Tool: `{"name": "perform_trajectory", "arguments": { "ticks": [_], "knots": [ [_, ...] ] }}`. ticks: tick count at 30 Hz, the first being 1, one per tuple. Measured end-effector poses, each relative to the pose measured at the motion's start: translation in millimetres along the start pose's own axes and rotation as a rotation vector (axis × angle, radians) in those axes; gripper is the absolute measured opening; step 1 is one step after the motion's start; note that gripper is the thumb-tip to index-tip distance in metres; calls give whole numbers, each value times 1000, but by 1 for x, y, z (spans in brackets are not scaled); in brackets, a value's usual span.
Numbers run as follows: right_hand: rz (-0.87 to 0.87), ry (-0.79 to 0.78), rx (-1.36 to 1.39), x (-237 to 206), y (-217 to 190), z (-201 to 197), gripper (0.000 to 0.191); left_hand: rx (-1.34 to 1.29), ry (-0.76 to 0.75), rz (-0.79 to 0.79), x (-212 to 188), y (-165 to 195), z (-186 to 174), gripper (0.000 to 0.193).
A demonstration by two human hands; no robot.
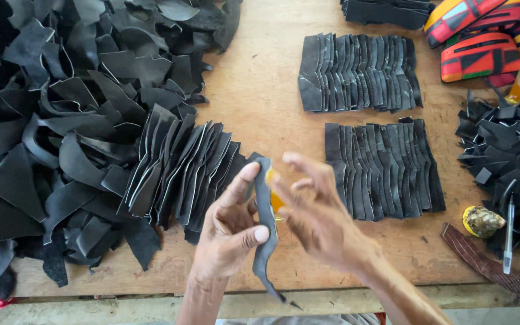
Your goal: The person repeatedly picks up black rubber strips from a pile, applies a yellow adhesive to one side using fingers, and places the strips into a neat stack. The process is repeated for multiple strips throughout the clip.
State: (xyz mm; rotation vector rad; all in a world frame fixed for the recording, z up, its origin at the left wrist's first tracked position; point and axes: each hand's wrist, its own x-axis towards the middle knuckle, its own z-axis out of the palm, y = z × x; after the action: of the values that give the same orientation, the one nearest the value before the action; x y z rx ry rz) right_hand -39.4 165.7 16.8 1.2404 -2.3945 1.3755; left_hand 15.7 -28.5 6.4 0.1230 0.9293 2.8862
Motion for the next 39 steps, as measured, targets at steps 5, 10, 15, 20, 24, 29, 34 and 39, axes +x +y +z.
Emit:
{"name": "perform_trajectory", "arguments": {
  "ticks": [5,10,15,20,24,29,34,39],
  "knots": [
    [-17,-24,-4,-29,-19,11,73,58,67,47,5,1,-15,93],
    [116,-61,-172,-19,-29,-23,57,94,197,61,-1,1,-39,72],
    [132,-389,-377,15,-18,-39,56,64,211,158,-17,3,-57,52],
    [156,-598,-424,45,-16,-20,58,161,288,161,-28,9,-62,20],
    [291,-850,-520,59,-13,-8,43,143,366,109,-28,10,-58,36],
    [82,-541,-469,35,-17,-26,40,143,284,161,-27,7,-58,29],
    [107,-330,-304,18,-29,-49,45,58,306,80,-23,-2,-62,40],
    [91,152,-145,-1,-49,-52,53,-44,291,27,-20,-11,-53,49]
  ]
}}
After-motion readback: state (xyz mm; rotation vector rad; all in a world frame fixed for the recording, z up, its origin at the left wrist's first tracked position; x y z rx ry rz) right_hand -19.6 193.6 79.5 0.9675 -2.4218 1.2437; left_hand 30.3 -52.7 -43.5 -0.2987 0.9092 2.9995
